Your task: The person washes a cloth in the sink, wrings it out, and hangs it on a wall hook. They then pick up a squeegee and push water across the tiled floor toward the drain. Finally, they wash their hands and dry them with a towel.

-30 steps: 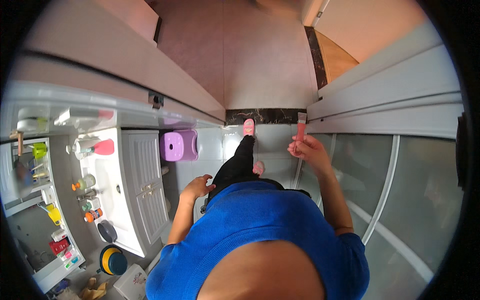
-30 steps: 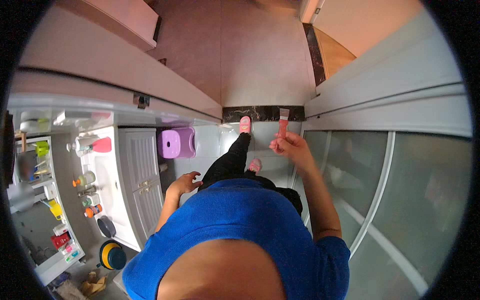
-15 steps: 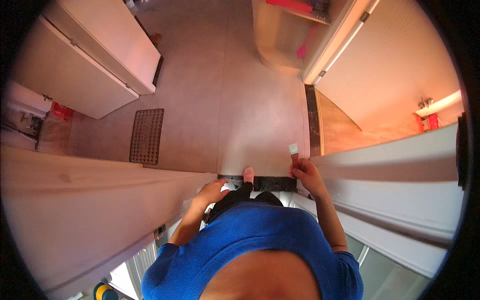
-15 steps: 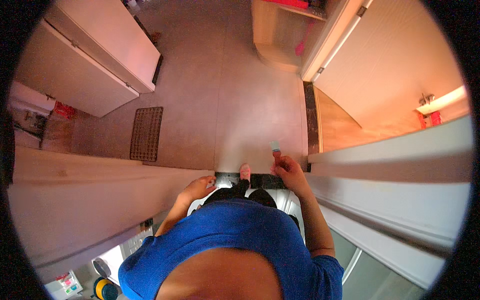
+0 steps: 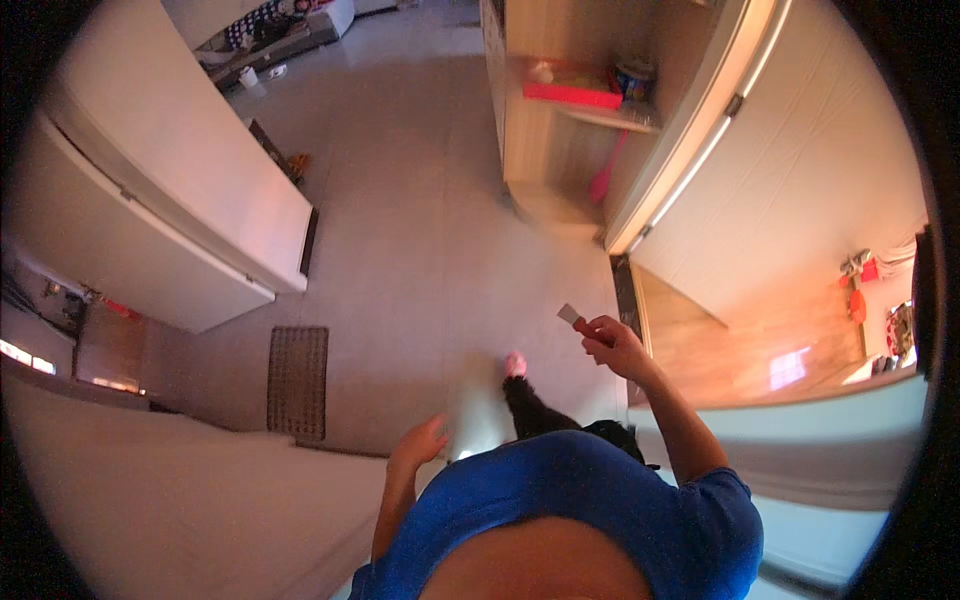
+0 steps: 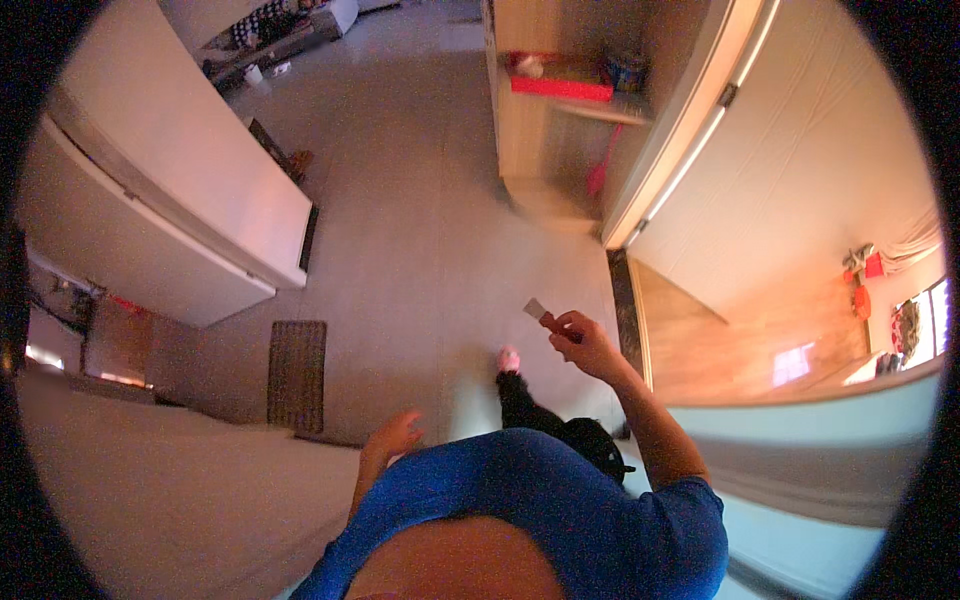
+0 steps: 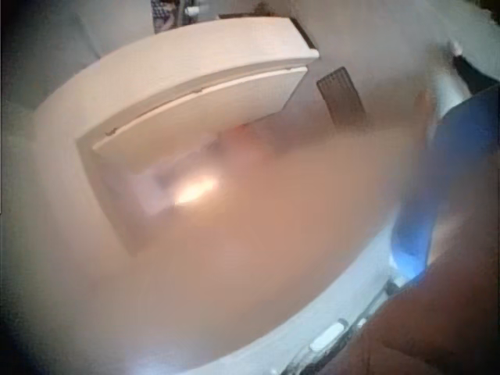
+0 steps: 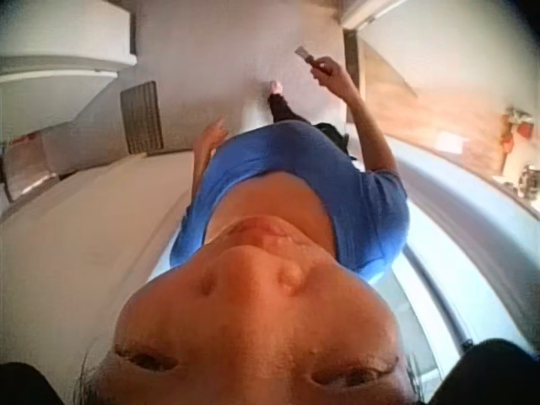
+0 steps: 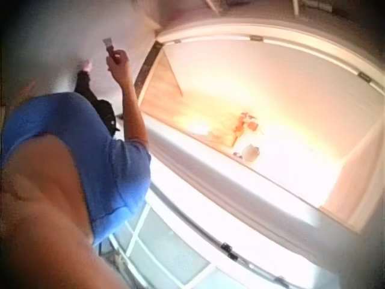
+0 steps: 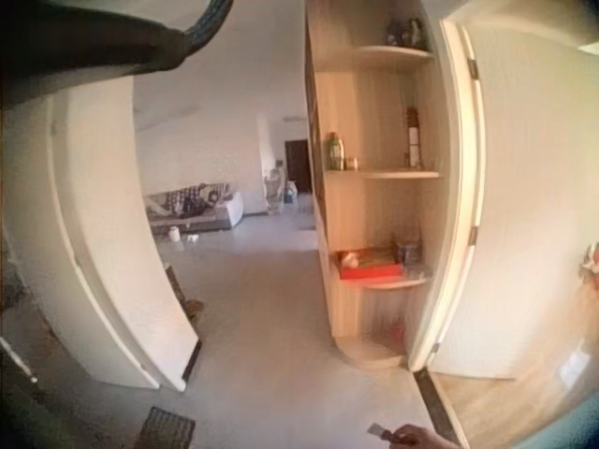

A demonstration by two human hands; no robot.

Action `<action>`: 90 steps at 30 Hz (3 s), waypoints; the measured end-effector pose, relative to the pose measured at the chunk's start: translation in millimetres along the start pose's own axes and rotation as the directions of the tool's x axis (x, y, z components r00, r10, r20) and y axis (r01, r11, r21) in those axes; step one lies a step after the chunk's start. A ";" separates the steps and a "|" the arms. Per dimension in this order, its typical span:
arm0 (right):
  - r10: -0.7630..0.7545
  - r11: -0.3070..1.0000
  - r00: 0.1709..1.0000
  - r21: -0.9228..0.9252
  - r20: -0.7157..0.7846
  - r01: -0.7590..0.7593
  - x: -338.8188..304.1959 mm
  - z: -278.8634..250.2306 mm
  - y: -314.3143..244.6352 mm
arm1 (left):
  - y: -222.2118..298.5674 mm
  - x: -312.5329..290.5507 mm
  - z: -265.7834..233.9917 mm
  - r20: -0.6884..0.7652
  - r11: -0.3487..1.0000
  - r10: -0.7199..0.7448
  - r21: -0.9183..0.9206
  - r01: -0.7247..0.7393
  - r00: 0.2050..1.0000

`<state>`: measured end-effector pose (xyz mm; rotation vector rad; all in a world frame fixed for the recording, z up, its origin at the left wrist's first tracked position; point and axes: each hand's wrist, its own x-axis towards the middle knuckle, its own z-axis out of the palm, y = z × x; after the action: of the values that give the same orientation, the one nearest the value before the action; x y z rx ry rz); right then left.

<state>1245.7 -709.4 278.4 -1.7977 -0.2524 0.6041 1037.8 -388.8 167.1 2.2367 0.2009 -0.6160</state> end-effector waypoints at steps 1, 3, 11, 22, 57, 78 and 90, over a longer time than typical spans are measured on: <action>-0.020 0.999 1.000 -0.028 -0.001 0.020 22.3 -2.8 -11.1 | -29.5 15.4 5.7 -0.059 0.998 -0.064 0.002 0.064 0.996; -0.108 0.985 0.993 -0.141 -0.047 0.101 74.5 -24.9 -11.5 | 3.4 43.6 -29.4 0.032 0.968 -0.221 0.125 0.215 0.975; -0.282 0.920 0.958 -0.272 0.043 0.283 252.7 -25.6 -94.5 | -9.5 91.8 -82.8 -0.147 0.931 -0.352 -0.157 0.329 0.924; -0.700 0.664 0.687 -0.533 -0.195 0.524 372.1 -95.5 -237.7 | -165.7 217.8 -161.2 -0.116 0.945 -0.323 -0.095 0.313 0.939; -0.898 0.145 0.397 -0.725 0.189 0.674 525.2 -230.5 -360.7 | 125.3 245.1 -88.5 -0.272 0.689 -0.722 -0.373 0.622 0.636; 0.112 0.070 -0.746 0.744 0.656 0.665 48.4 202.0 -194.7 | 310.1 25.1 342.5 0.274 -0.280 -0.958 -0.958 0.069 -0.085; 0.494 0.024 -0.822 0.941 0.282 0.338 -188.0 313.2 -115.0 | 322.2 -78.7 411.5 0.488 -0.354 -0.825 -0.839 -0.413 -0.284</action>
<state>939.2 -500.7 374.2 -0.3733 2.7430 -0.3813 925.7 -905.1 183.9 0.0303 2.2602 0.6276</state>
